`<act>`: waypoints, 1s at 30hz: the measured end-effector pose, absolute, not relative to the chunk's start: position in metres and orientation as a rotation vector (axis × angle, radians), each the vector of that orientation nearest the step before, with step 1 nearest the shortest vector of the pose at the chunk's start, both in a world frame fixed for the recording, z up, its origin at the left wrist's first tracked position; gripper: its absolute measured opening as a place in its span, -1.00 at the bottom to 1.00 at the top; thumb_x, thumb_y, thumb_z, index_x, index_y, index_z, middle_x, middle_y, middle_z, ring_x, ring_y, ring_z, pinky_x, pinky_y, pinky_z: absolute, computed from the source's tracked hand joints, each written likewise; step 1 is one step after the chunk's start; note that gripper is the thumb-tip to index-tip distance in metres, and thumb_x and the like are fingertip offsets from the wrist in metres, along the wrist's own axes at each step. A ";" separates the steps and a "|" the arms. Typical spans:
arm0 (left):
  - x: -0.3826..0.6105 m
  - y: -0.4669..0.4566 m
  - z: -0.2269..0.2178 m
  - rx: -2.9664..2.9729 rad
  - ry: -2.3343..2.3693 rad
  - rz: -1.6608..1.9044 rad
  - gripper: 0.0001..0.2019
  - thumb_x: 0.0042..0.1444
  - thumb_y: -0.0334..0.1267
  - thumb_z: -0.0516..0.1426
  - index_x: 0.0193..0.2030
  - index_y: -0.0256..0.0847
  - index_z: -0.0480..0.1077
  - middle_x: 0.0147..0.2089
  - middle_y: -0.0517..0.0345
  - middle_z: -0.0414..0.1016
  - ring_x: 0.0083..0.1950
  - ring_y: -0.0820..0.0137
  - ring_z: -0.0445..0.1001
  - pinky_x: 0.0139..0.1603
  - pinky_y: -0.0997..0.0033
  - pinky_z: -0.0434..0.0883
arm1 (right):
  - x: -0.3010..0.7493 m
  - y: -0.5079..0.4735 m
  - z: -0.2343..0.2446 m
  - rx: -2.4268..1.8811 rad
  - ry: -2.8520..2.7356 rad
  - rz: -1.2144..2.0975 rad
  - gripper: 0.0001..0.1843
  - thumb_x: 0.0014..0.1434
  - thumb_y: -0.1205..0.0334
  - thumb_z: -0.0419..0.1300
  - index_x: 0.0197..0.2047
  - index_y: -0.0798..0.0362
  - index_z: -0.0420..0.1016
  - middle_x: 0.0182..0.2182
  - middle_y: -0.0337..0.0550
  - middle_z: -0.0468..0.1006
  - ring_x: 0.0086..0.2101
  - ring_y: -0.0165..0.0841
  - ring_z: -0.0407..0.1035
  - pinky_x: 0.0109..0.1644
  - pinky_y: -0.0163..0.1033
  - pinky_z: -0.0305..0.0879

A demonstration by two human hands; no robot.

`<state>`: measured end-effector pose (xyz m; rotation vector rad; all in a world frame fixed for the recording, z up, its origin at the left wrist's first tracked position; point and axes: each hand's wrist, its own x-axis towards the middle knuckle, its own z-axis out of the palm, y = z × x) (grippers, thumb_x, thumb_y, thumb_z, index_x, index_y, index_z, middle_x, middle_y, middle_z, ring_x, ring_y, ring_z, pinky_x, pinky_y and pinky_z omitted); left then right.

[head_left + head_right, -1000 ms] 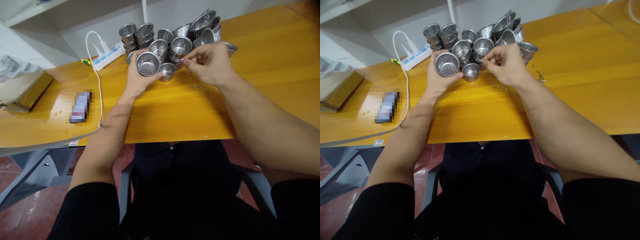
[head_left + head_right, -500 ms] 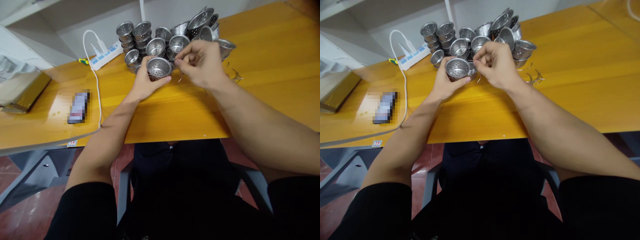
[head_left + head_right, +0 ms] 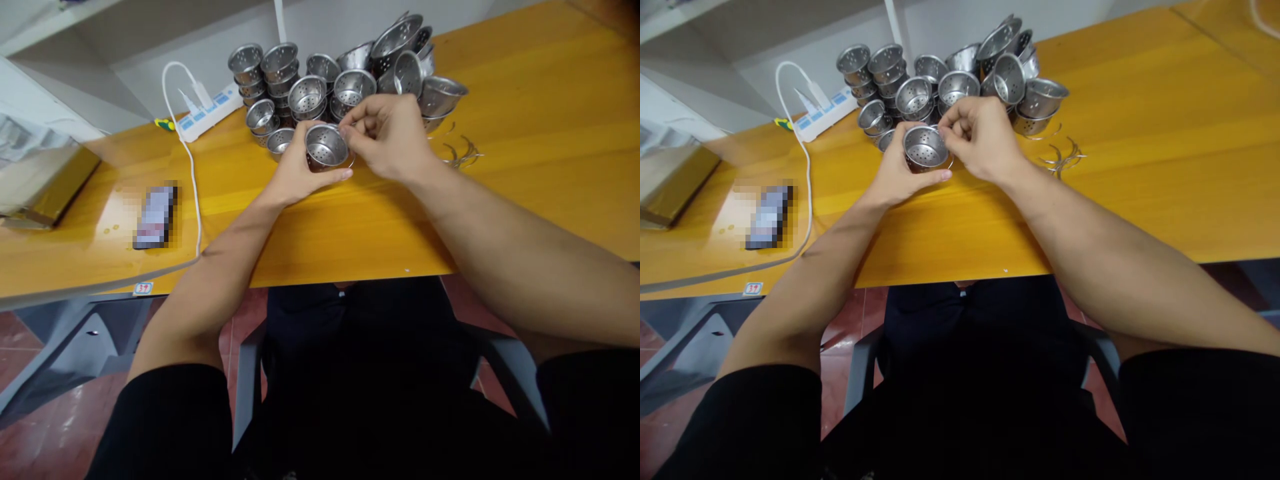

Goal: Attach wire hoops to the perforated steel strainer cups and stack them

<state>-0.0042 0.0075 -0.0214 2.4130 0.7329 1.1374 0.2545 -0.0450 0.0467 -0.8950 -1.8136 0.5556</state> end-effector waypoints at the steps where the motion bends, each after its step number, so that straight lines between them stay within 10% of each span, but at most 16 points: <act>1: -0.004 0.006 -0.020 2.415 0.756 1.121 0.14 0.44 0.61 0.50 0.74 -0.04 0.11 0.50 -0.16 0.51 0.53 -0.17 0.67 0.73 -0.42 0.50 | 0.254 -0.045 0.047 -0.898 -1.811 0.555 -0.84 0.61 0.20 0.66 -0.01 -0.03 0.80 -0.38 -0.22 0.65 -0.47 -0.33 0.35 -0.36 -0.16 0.40; 10: 0.000 -0.004 -0.013 2.366 0.805 1.119 0.12 0.38 0.70 0.49 0.67 -0.03 0.21 0.47 -0.16 0.57 0.52 -0.14 0.70 0.69 -0.33 0.57 | 0.246 -0.051 0.051 -0.972 -1.764 0.549 -0.79 0.55 0.48 0.58 -0.02 -0.03 0.77 -0.44 -0.30 0.55 -0.50 -0.36 0.26 -0.34 -0.17 0.35; 14: -0.002 0.002 -0.014 2.320 0.695 1.157 0.12 0.38 0.80 0.39 0.63 -0.05 0.27 0.44 -0.15 0.60 0.47 -0.11 0.72 0.62 -0.26 0.62 | 0.249 -0.058 0.059 -0.887 -1.780 0.569 -0.78 0.61 0.04 0.67 0.00 -0.10 0.79 -0.35 -0.21 0.63 -0.40 -0.25 0.42 -0.23 -0.09 0.54; 19: -0.010 0.006 -0.014 2.226 0.630 1.153 -0.03 0.43 0.74 0.38 0.63 0.12 0.35 0.41 -0.07 0.63 0.42 -0.04 0.72 0.53 -0.18 0.70 | 0.263 -0.063 0.071 -0.696 -1.948 0.787 -0.19 0.38 -0.76 0.60 0.11 -0.16 0.85 -0.21 -0.12 0.74 -0.33 -0.21 0.53 -0.15 -0.01 0.69; 30: -0.004 0.002 -0.016 2.377 0.573 1.105 -0.06 0.62 0.71 0.19 0.71 0.02 0.19 0.49 -0.10 0.52 0.51 -0.02 0.70 0.58 -0.16 0.66 | 0.256 -0.061 0.070 -0.663 -1.821 0.997 -0.05 0.03 -0.82 0.75 -0.21 -0.11 0.62 -0.46 -0.23 0.57 -0.53 -0.33 0.37 -0.49 -0.15 0.27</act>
